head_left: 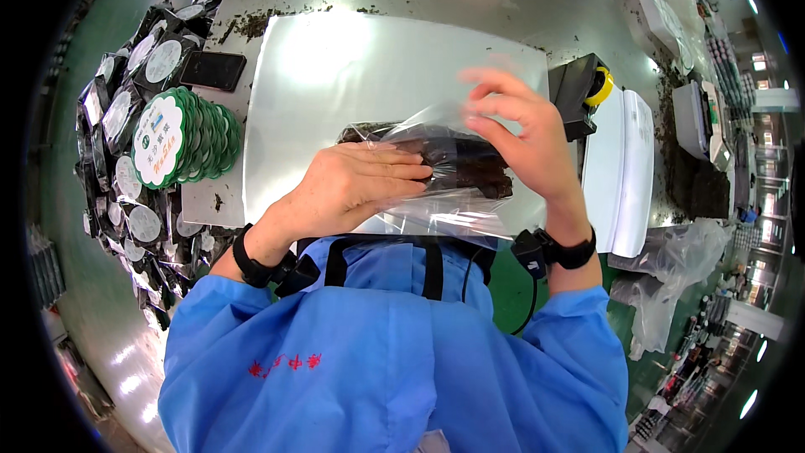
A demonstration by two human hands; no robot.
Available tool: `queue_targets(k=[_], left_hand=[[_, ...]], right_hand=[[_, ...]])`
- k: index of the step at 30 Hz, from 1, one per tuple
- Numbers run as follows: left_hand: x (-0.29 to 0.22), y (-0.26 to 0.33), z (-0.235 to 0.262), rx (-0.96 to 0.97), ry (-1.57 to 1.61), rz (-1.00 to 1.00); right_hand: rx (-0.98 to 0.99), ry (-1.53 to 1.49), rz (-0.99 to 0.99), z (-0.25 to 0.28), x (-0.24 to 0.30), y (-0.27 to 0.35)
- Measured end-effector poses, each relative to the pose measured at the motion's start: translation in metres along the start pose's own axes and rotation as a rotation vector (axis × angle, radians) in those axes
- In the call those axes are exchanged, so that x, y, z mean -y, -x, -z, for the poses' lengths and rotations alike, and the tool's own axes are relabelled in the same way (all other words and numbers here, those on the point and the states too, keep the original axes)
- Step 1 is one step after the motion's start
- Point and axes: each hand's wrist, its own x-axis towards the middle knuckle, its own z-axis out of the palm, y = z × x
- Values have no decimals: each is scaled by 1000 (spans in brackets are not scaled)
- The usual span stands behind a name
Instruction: The person repeatedly picks up stacks of dark seaweed sheets, places them into clear plastic bags, folds the bags closed, and applies a round label to each package. The finished packages are stacked on the left side of the stainless steel workbench.
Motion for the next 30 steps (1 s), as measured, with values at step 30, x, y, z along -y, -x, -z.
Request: queue_targets(k=[30], left_hand=[[-21, 11, -11, -229, -386, 369]], right_hand=[[135, -343, -542, -22, 28, 54]])
